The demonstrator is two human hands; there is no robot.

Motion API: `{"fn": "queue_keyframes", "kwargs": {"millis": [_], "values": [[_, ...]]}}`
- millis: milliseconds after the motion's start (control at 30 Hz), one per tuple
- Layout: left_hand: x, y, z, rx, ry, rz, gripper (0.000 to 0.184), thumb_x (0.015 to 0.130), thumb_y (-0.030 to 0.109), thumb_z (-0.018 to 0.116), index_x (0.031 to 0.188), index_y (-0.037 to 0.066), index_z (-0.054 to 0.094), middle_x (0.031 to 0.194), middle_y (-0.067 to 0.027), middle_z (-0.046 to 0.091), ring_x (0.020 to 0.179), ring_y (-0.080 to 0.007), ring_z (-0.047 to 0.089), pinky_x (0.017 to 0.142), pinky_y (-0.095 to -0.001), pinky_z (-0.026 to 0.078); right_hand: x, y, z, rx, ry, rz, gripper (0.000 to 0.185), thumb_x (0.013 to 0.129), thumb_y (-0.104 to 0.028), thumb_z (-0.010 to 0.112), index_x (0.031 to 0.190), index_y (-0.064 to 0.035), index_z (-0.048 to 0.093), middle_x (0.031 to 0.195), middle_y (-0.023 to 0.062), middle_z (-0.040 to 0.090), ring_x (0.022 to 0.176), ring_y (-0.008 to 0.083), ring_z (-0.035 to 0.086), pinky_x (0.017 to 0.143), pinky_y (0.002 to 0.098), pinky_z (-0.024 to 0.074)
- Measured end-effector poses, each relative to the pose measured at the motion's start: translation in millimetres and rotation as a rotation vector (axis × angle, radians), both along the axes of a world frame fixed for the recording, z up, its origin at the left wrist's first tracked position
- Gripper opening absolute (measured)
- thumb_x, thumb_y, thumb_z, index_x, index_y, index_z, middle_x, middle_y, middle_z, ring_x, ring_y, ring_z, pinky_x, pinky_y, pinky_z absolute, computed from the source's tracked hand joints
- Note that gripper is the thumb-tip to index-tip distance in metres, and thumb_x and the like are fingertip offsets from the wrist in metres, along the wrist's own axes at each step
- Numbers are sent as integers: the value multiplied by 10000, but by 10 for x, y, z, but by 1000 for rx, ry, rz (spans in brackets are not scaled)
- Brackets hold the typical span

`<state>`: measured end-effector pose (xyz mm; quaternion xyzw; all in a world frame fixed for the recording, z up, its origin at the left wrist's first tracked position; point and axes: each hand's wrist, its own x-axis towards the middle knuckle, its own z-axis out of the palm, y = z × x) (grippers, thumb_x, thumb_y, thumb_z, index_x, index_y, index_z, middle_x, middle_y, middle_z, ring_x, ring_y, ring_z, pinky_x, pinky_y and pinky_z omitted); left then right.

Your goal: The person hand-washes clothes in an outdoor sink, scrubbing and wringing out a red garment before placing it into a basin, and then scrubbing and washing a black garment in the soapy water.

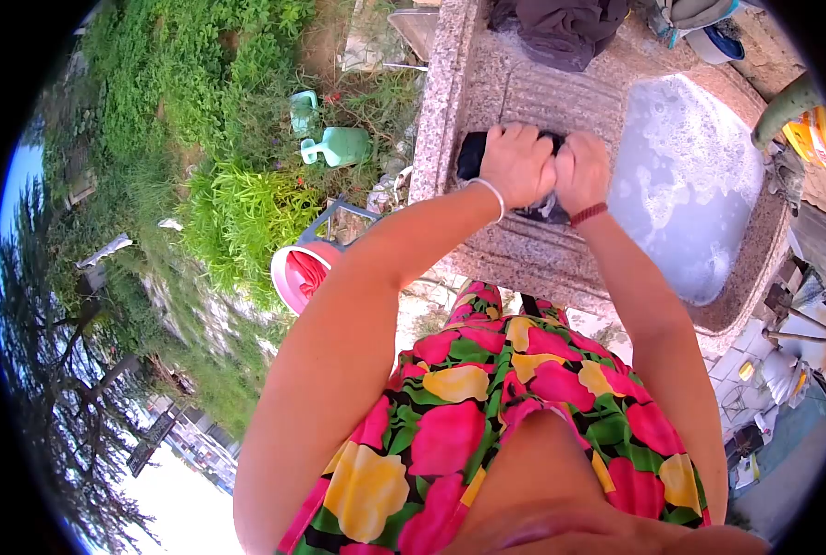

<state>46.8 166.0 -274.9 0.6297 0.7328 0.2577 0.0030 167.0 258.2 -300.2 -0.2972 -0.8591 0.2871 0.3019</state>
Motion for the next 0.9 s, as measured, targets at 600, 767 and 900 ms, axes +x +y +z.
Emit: {"fn": "queue_keyframes", "kwargs": {"millis": [600, 767, 900], "values": [[-13, -198, 58, 0, 29, -106, 158, 705, 253, 578, 780, 115, 592, 826, -63, 595, 790, -254, 576, 730, -414, 401, 45, -225, 108, 17, 64, -42, 97, 757, -145, 576, 782, -53, 560, 832, 155, 591, 797, 357, 543, 716, 447, 424], [-183, 498, -235, -11, 77, 317, 319, 874, 346, 490, 1015, 92, 620, 1001, -131, 601, 1000, -333, 551, 877, -533, 376, -411, 404, -56, 55, -156, -273, 245, 824, -268, 547, 777, -45, 637, 886, 158, 649, 923, 353, 580, 791, 468, 452], [7, 149, -7, -301, -15, 247, 294, 865, 340, 503, 977, 102, 635, 944, -113, 617, 943, -324, 569, 841, -514, 380, -206, 255, 105, -259, -346, -100, 403, 879, -383, 470, 846, -33, 667, 941, 190, 648, 977, 346, 579, 814, 469, 460]]}}
